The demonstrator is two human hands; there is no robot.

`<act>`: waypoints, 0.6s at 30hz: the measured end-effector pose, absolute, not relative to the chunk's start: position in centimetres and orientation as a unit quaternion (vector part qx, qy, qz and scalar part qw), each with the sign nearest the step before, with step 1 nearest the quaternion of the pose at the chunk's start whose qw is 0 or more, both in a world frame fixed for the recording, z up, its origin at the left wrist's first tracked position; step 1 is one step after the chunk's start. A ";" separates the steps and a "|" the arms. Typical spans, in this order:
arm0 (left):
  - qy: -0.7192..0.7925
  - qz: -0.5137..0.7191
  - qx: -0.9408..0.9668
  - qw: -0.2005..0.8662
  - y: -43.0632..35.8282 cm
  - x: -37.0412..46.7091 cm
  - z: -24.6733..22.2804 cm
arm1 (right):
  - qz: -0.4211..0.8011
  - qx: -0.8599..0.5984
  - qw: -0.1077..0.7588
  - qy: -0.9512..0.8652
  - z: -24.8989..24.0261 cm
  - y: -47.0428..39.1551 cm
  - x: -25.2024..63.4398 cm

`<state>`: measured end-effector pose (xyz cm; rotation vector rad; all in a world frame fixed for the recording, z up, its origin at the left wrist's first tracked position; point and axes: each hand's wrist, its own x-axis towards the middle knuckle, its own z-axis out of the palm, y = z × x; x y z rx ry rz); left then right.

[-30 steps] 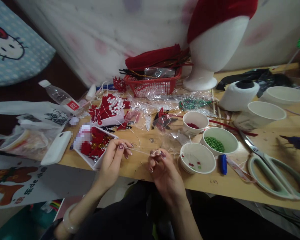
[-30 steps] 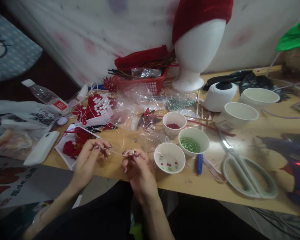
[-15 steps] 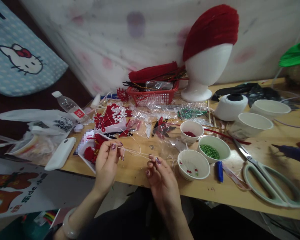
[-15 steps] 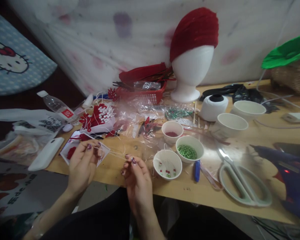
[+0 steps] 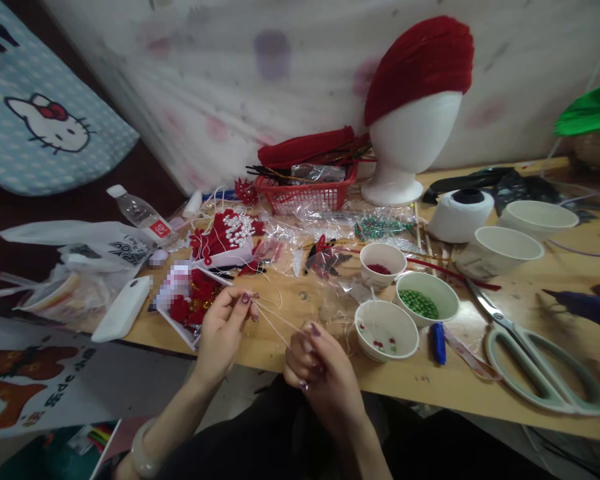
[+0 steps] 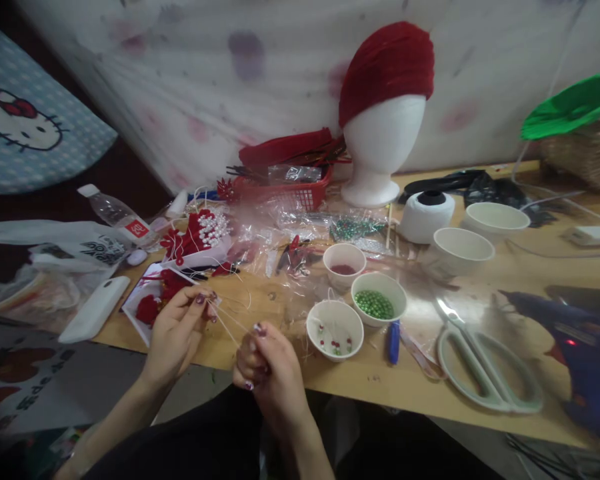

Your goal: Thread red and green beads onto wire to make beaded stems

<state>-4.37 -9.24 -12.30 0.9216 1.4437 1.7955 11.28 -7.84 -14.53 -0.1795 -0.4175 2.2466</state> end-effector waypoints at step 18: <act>0.548 0.686 0.362 0.315 -8.8 -4.5 -12.1 | 0.831 -0.116 0.493 -0.231 -14.9 -8.1 11.1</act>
